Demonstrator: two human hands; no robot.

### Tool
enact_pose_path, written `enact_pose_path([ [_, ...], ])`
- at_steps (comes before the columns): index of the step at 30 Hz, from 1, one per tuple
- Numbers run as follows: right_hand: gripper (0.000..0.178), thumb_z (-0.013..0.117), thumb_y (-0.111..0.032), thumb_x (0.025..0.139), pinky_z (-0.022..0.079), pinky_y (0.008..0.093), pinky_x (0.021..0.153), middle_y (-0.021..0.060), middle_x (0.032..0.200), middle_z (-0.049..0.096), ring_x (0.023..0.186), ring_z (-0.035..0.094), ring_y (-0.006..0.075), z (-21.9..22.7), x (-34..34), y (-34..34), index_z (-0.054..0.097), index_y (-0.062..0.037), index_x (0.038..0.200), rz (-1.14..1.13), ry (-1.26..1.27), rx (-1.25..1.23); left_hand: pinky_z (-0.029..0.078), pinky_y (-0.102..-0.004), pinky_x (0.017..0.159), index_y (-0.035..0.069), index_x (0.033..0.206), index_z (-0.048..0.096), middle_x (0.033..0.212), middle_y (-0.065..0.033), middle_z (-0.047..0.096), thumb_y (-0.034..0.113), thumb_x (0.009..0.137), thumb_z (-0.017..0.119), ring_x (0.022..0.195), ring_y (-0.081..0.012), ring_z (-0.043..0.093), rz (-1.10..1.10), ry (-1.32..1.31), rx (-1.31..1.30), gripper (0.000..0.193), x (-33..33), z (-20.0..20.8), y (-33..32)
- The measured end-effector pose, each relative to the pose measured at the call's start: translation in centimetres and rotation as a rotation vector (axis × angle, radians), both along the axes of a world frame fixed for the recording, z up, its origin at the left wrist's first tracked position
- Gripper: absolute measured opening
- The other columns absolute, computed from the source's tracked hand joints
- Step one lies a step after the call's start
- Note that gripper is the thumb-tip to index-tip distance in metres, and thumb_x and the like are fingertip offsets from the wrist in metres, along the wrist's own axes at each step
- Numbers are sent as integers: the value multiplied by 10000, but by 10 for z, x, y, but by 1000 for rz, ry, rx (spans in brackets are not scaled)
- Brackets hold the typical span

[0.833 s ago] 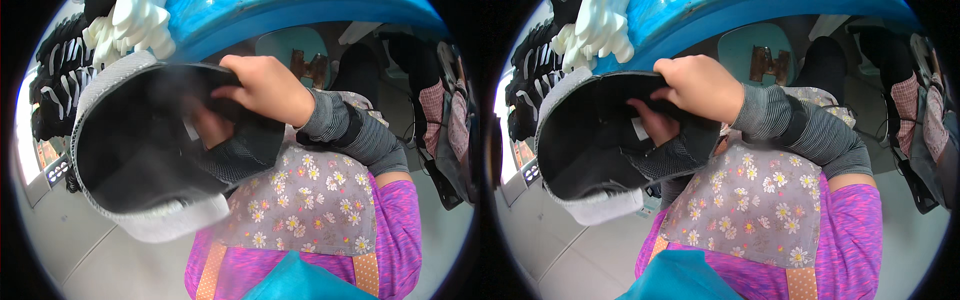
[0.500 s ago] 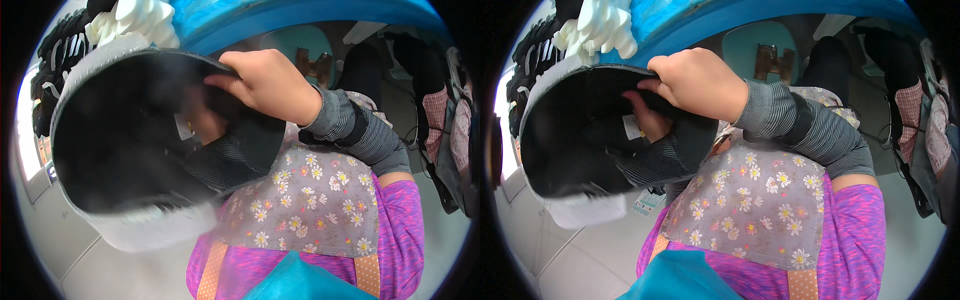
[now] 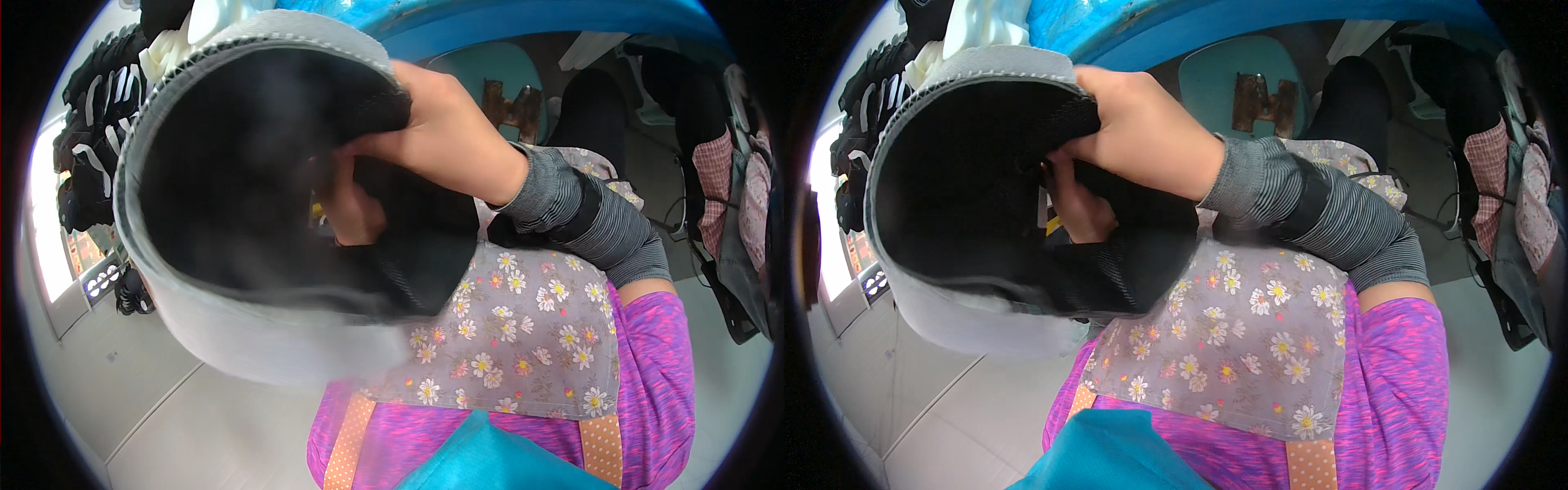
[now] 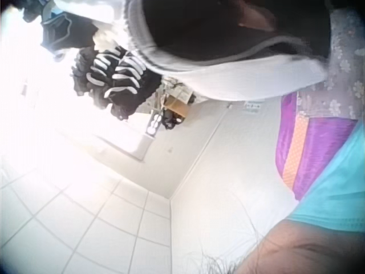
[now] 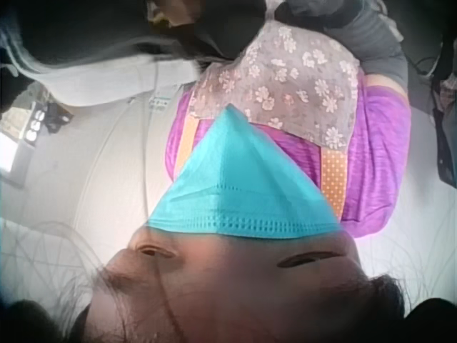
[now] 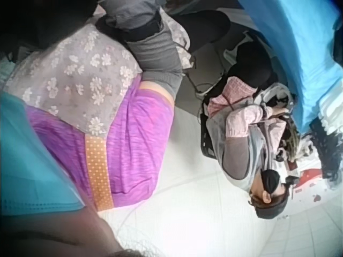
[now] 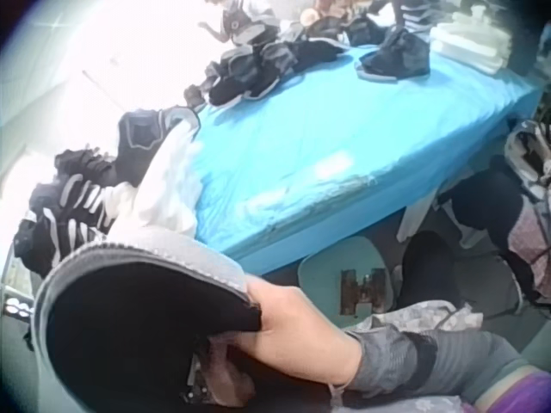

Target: The person assembles shoe components by hand, first fitting a black inner liner into a grey and black shoe upper and then inserting a white foam padding piece into the heel area of another shoe upper at a workstation.

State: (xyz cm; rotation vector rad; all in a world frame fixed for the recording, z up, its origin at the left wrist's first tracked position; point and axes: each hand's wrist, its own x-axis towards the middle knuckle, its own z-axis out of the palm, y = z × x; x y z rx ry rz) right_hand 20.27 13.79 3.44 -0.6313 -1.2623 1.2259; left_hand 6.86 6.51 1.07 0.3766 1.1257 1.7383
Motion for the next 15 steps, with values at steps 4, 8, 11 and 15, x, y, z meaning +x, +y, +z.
enact_pose_path([
  [4,312,777,-257,763,515,360,639,195,781,660,713,653,350,3,4,1,676,14,882,152,-169,3,381,-387,1057,106,1381,455,1358,-90,518,548,982,431,1228,-247,507,-55,-127,-21,596,24,0,-2],
  [8,331,758,-274,779,513,387,635,207,768,651,707,643,367,-1,10,5,662,32,861,141,-307,-50,385,-391,1054,105,1378,458,1361,-76,519,499,999,436,1233,-242,503,10,-134,-17,547,22,-5,3],
  [11,347,755,-279,769,515,413,638,212,763,646,705,635,388,-10,7,7,658,34,884,61,-351,74,400,-379,1039,102,1382,454,1343,-73,532,480,1001,447,1217,-235,517,-205,73,5,536,4,-11,0],
  [15,393,763,-322,738,518,432,641,210,759,643,713,631,404,1,-3,2,663,16,913,-68,-182,81,411,-369,1031,99,1388,446,1324,-71,541,472,1001,455,1198,-217,529,-180,103,-60,538,0,-18,1],
])
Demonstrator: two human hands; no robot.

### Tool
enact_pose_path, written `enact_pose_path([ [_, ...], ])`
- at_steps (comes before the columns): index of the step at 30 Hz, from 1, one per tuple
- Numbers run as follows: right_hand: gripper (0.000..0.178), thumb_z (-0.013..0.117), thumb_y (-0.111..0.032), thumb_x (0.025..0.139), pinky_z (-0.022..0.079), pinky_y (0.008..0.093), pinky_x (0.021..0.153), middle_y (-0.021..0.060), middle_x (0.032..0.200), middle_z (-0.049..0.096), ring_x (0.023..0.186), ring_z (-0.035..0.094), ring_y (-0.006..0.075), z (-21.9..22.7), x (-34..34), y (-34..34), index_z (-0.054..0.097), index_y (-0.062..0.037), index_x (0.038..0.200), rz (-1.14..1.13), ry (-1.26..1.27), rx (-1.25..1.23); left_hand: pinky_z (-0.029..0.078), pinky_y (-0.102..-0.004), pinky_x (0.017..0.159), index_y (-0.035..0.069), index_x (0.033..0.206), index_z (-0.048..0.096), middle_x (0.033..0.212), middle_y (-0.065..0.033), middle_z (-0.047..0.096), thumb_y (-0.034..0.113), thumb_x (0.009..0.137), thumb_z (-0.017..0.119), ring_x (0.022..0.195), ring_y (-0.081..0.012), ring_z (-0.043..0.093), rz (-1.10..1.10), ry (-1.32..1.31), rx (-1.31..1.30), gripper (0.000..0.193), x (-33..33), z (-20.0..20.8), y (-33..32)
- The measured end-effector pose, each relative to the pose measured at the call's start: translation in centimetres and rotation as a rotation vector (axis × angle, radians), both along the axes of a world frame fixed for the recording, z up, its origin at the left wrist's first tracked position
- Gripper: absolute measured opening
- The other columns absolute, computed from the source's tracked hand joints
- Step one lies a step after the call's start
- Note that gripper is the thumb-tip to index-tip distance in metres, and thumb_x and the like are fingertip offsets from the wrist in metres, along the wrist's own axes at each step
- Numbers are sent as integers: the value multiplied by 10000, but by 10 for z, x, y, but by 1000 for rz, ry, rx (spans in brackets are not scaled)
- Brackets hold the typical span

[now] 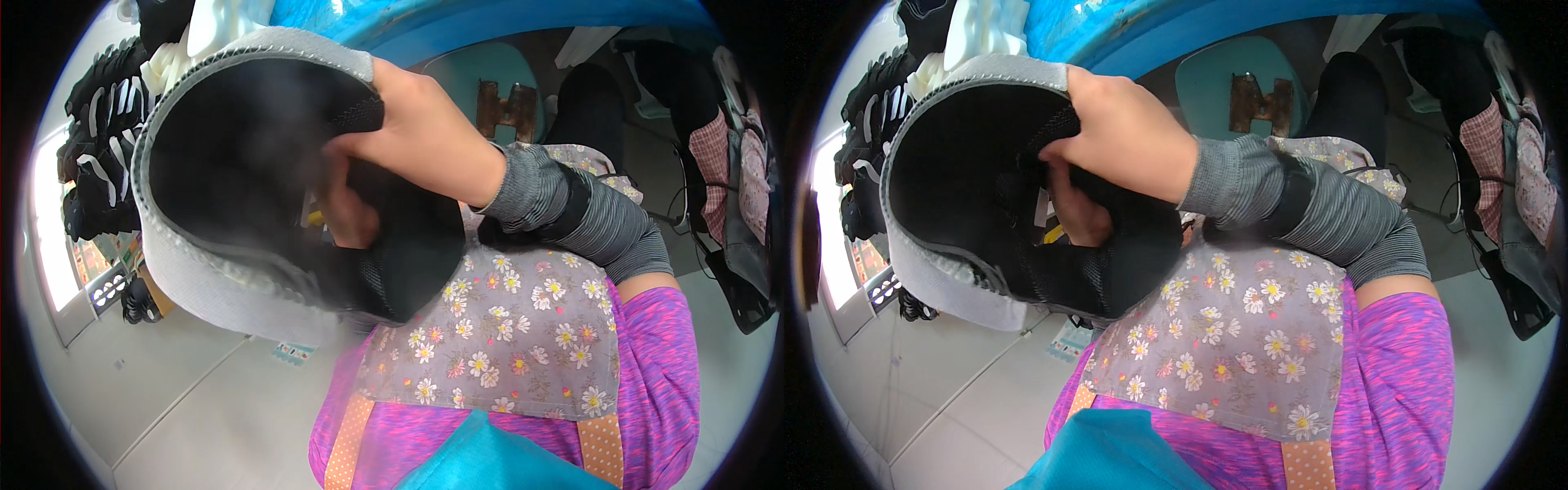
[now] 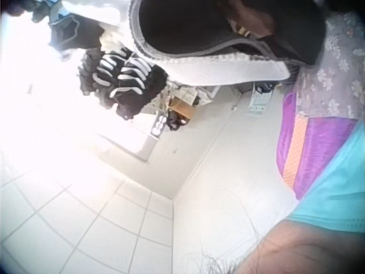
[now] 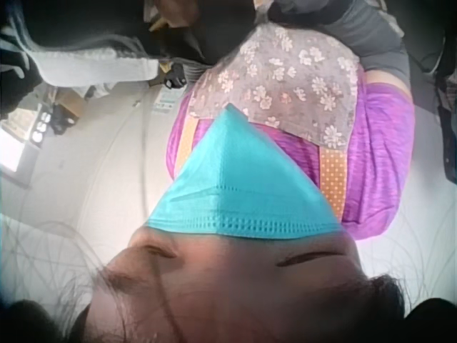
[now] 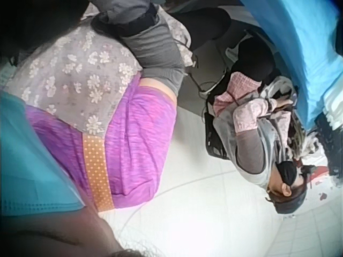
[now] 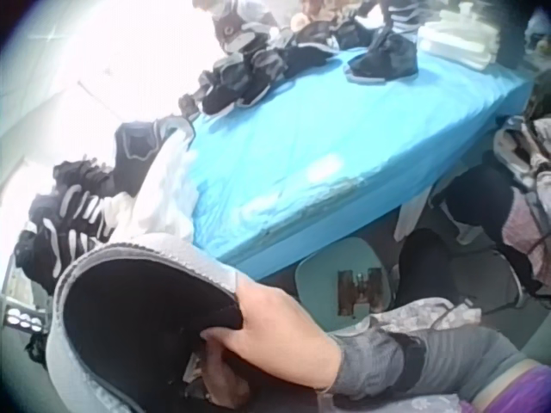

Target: The person assembles shoe components by hand, first fitting a black inner liner into a grey and black shoe upper and then inserting a white foam padding piece into the heel area of another shoe upper at a workstation.

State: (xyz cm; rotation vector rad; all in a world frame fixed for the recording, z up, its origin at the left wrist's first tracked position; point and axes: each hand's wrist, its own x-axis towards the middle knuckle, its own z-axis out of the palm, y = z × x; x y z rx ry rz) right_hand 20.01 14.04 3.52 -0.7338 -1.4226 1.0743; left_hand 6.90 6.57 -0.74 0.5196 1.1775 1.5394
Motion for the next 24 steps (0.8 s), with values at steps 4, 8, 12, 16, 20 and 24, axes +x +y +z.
enact_pose_path([
  [4,414,750,-389,758,515,419,597,197,710,632,680,629,393,1,-5,5,661,9,832,56,-139,24,388,-371,1057,106,1428,403,1393,-77,485,526,996,419,1251,-230,487,126,-161,80,603,17,11,8],
  [8,426,719,-416,797,505,413,566,187,673,620,643,617,390,8,-5,4,654,5,801,48,-285,22,370,-363,1075,110,1453,368,1444,-80,435,546,994,394,1286,-241,455,140,-97,123,634,18,17,4],
  [12,412,699,-393,829,505,415,617,208,752,628,723,626,395,2,0,9,628,12,816,198,-92,-120,378,-373,1070,85,1406,433,1399,-89,487,528,975,455,1251,-259,490,224,-150,114,618,17,24,3],
  [16,289,706,-286,831,513,414,677,198,835,644,823,635,380,-25,7,-3,613,-15,873,239,-237,-48,419,-396,1024,57,1347,493,1316,-105,559,463,958,541,1179,-266,542,479,-30,100,564,13,26,6],
  [20,285,699,-328,833,505,406,633,131,805,651,765,643,333,-11,17,8,602,-65,878,70,-535,239,409,-404,1020,47,1404,408,1359,-103,511,346,981,553,1203,-252,516,69,149,146,539,-14,-24,-11],
  [24,361,705,-402,823,506,406,622,136,786,647,734,640,335,-17,22,22,582,-70,893,55,-368,339,438,-386,985,10,1407,364,1309,-151,514,322,992,552,1174,-257,523,12,443,10,552,16,-3,-4],
])
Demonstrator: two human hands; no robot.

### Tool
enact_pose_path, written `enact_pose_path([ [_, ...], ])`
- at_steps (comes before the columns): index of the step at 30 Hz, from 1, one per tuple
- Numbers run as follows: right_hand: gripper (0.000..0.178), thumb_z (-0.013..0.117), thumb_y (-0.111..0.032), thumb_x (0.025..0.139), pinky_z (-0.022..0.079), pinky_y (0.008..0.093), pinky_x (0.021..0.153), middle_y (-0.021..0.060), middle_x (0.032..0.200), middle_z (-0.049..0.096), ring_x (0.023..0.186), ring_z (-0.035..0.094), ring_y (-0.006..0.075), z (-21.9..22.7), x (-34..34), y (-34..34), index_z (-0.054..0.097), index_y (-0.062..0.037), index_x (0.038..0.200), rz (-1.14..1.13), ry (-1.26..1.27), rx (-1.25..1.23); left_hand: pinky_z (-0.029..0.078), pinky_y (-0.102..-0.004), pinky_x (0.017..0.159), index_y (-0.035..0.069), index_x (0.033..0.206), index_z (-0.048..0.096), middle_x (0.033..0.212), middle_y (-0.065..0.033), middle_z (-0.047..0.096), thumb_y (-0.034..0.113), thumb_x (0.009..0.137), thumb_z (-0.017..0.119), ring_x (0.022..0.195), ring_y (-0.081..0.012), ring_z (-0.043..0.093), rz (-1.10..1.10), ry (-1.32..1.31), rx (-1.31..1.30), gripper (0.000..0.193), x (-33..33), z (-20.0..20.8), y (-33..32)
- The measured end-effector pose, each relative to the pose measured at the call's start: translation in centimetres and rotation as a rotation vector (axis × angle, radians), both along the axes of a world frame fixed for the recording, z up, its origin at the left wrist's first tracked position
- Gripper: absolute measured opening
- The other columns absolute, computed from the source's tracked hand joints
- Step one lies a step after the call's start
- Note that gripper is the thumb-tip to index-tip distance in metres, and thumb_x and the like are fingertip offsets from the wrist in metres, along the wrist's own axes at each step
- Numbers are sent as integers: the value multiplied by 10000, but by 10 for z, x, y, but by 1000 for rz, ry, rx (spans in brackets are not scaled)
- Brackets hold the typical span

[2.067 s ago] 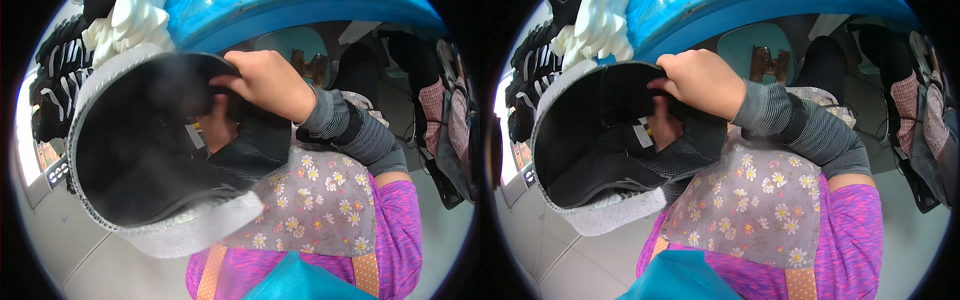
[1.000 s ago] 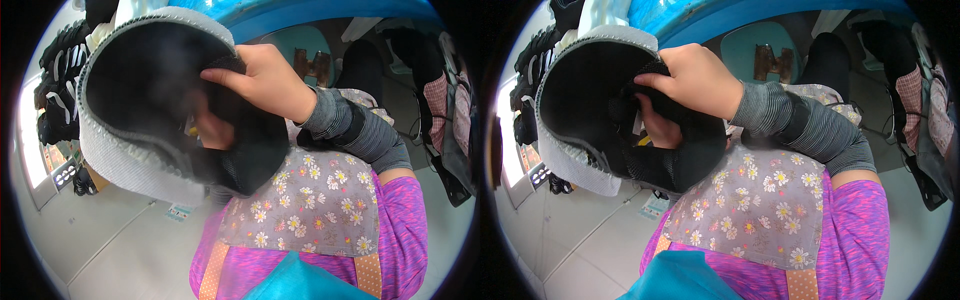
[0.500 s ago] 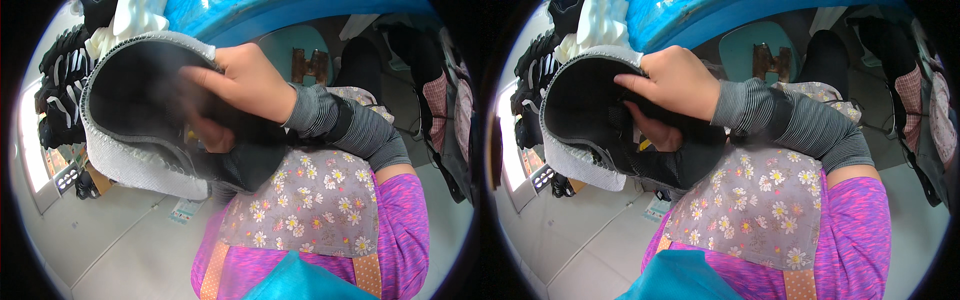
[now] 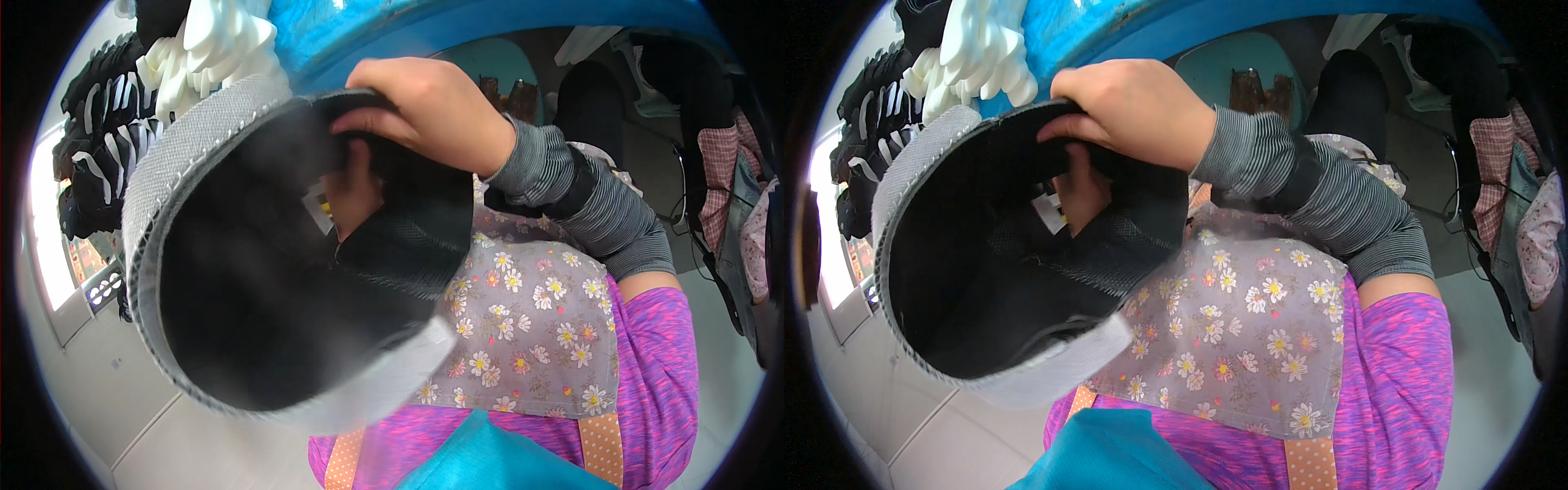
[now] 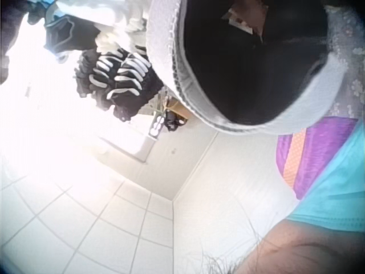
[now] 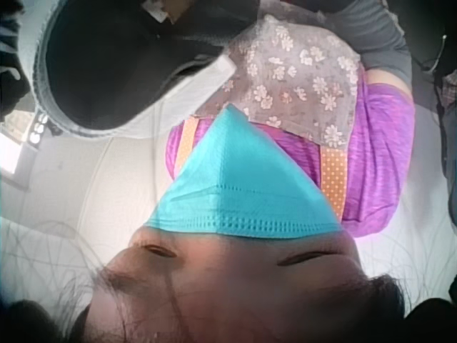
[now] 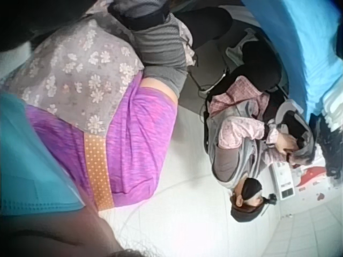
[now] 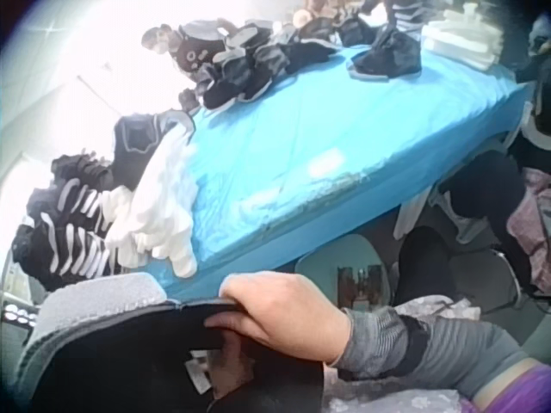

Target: The person assembles shoe components by hand, first fitting a black inner liner into a grey and black shoe upper and then inserting a white foam padding piece into the heel area of another shoe upper at a workstation.

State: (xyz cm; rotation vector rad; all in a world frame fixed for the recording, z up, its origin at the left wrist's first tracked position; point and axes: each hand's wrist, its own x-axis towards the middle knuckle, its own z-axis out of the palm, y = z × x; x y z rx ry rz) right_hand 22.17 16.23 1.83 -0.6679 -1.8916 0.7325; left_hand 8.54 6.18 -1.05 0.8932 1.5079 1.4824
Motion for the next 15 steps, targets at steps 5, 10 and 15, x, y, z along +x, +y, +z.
enact_pose_path([
  [5,727,814,-482,686,523,414,712,300,882,635,837,645,433,-24,-2,-31,510,53,1073,78,20,-538,504,-412,903,-93,1321,408,1223,-197,573,604,946,456,1052,-288,602,617,145,82,793,11,8,17],
  [10,642,782,-440,732,520,429,651,231,769,621,771,645,400,-8,18,-32,446,9,1046,198,-375,-301,450,-447,989,23,1315,490,1291,-132,552,598,895,565,1151,-309,549,318,-416,263,715,-18,10,8],
  [15,544,713,-377,816,519,435,604,181,691,620,653,639,384,-19,24,-27,410,-21,1093,257,-411,-206,386,-446,1051,73,1349,484,1323,-82,544,617,907,522,1208,-294,509,335,-462,115,702,-15,24,4],
])
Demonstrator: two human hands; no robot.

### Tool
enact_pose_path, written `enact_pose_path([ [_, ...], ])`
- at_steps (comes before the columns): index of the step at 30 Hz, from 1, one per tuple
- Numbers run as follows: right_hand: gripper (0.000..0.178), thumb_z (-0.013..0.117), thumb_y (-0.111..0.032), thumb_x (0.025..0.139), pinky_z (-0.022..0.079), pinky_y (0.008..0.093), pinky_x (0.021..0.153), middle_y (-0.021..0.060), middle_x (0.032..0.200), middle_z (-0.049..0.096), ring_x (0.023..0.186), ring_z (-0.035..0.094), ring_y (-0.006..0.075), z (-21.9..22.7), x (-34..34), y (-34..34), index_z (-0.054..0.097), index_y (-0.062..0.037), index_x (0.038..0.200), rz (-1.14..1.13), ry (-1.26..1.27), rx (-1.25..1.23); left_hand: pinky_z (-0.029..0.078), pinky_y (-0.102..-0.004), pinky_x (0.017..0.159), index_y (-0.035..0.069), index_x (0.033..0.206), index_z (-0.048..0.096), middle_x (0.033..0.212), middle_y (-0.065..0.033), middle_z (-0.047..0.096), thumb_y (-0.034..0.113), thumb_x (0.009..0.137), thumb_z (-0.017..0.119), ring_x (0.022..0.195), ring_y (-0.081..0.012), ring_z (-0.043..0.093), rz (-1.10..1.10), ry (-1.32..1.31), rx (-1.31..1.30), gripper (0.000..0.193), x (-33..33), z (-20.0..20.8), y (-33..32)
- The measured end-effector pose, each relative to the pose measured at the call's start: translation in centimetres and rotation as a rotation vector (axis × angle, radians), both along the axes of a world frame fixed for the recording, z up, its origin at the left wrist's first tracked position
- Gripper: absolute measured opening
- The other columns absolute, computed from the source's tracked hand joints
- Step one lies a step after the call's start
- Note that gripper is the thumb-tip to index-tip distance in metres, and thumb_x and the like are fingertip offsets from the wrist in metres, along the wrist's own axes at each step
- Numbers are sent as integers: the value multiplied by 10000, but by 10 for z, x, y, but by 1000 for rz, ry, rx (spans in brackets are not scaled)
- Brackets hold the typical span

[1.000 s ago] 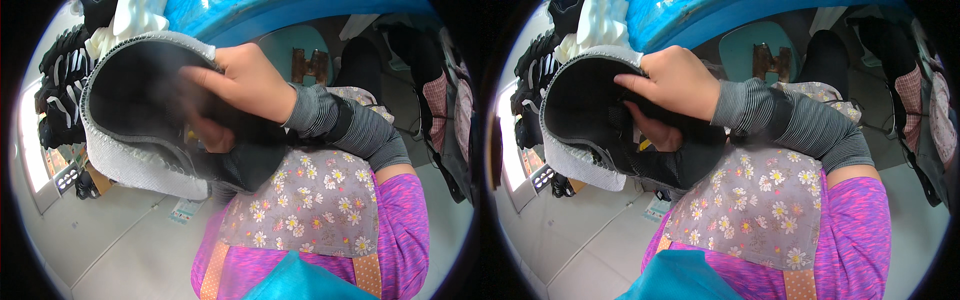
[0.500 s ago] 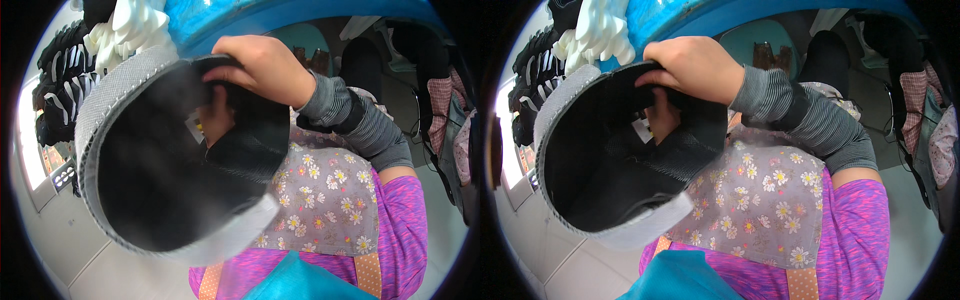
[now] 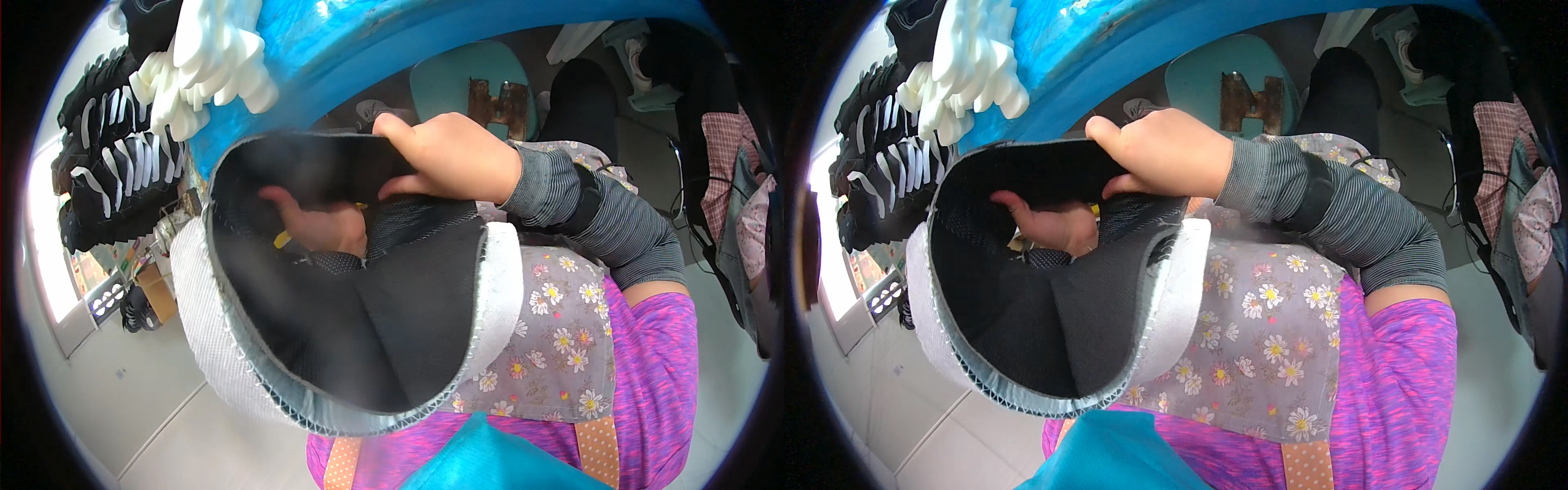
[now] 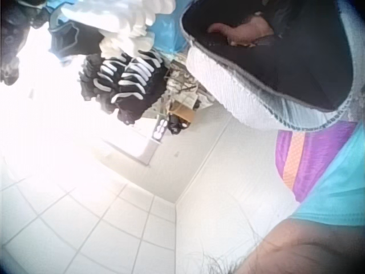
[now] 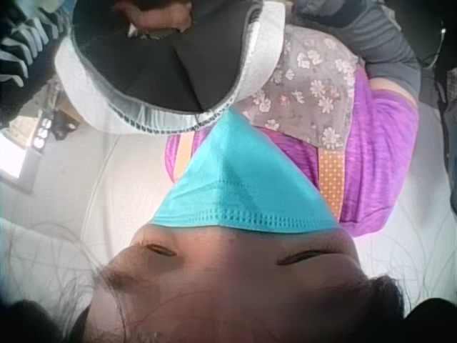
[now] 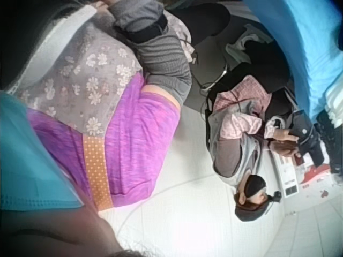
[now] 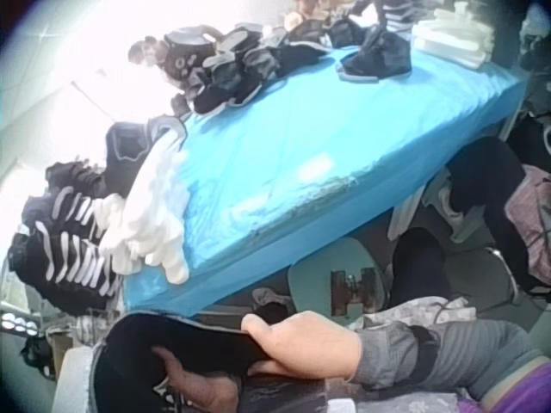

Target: The person assembles shoe components by hand, first fitting a black inner liner into a grey and black shoe upper and then inserting a white foam padding piece into the heel area of another shoe upper at a workstation.

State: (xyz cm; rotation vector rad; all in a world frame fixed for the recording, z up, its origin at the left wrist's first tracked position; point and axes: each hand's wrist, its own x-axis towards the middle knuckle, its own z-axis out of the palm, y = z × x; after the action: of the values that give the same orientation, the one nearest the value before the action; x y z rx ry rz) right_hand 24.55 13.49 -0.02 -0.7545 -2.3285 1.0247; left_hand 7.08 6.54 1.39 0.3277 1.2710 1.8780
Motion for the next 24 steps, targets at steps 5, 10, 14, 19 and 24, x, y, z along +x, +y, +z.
enact_pose_path([
  [5,598,744,-425,772,516,429,605,193,727,630,707,646,381,5,6,6,449,-36,1116,83,70,36,387,-438,1044,85,1357,480,1338,-76,537,641,939,416,1223,-286,501,44,-105,6,699,13,7,-5],
  [10,647,753,-484,744,513,429,615,197,744,637,724,647,384,7,3,9,496,-35,1134,-44,177,-32,455,-382,961,51,1282,528,1228,-67,597,573,931,515,1105,-236,572,-225,437,51,629,-15,-27,-16],
  [14,635,763,-450,742,514,428,615,194,731,636,721,647,389,16,10,13,473,-34,1125,-26,119,-13,519,-318,850,48,1212,549,1122,-46,629,480,900,628,976,-178,627,-199,706,38,539,-4,-11,-9],
  [19,539,741,-350,777,495,442,556,160,689,616,646,631,386,23,18,4,446,-51,1115,274,223,72,503,-318,836,37,1124,579,967,-51,648,681,901,436,923,-173,618,-121,175,-304,696,4,23,-16],
  [24,529,726,-370,793,495,443,564,138,704,630,657,638,366,7,19,10,455,-69,1132,365,331,164,487,-317,854,38,1160,572,955,-70,655,728,886,403,925,-202,617,-301,69,-136,761,-11,11,-29],
])
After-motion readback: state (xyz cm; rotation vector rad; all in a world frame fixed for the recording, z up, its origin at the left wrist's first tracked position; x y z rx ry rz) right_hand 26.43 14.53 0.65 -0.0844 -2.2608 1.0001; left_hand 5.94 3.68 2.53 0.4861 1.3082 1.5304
